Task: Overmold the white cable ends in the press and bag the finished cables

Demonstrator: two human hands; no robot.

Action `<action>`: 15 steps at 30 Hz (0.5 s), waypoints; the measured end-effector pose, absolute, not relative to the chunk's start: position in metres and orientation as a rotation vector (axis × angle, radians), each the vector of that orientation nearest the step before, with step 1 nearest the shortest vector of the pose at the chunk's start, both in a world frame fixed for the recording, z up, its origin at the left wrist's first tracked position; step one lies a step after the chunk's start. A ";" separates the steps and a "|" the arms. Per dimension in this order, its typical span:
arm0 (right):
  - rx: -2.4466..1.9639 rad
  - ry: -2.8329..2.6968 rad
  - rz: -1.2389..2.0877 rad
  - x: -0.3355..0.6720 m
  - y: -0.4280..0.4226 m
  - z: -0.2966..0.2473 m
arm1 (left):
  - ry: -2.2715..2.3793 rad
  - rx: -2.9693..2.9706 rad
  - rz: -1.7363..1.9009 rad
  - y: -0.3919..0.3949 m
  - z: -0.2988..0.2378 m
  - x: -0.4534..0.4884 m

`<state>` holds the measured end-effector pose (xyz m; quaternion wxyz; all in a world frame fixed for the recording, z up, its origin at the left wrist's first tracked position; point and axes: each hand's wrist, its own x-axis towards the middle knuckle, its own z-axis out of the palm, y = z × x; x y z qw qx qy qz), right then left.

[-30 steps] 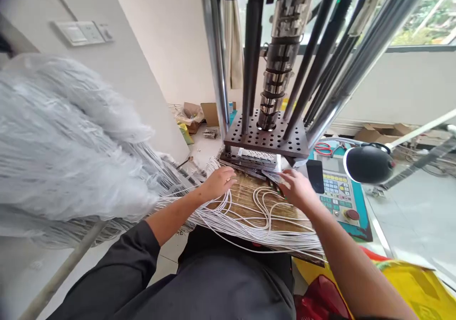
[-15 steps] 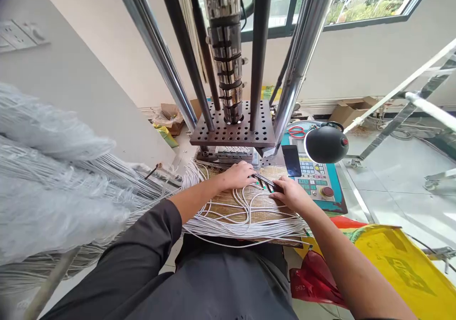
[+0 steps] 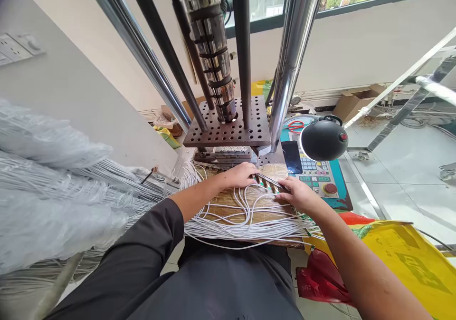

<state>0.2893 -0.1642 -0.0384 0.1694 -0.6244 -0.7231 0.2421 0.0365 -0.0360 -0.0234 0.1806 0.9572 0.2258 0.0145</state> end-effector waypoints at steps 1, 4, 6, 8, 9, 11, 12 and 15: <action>-1.783 -2.047 0.687 0.291 -0.165 -0.039 | 0.637 2.714 0.046 -0.036 -0.024 0.039; -1.781 -2.023 0.688 0.293 -0.166 -0.039 | 0.607 2.723 0.068 -0.038 -0.026 0.042; -1.771 -2.016 0.683 0.294 -0.167 -0.038 | 0.629 2.716 0.094 -0.040 -0.026 0.042; -1.740 -2.025 0.667 0.295 -0.167 -0.035 | 0.711 2.697 0.156 -0.045 -0.021 0.040; -1.714 -2.030 0.652 0.296 -0.166 -0.033 | 0.760 2.689 0.204 -0.048 -0.018 0.037; -1.642 -2.045 0.620 0.294 -0.157 -0.028 | 0.838 2.688 0.320 -0.050 -0.010 0.028; -1.608 -2.052 0.602 0.291 -0.150 -0.025 | 0.871 2.693 0.379 -0.048 -0.006 0.023; -1.577 -2.037 0.551 0.270 -0.112 -0.016 | 1.009 2.672 0.500 -0.032 0.001 -0.001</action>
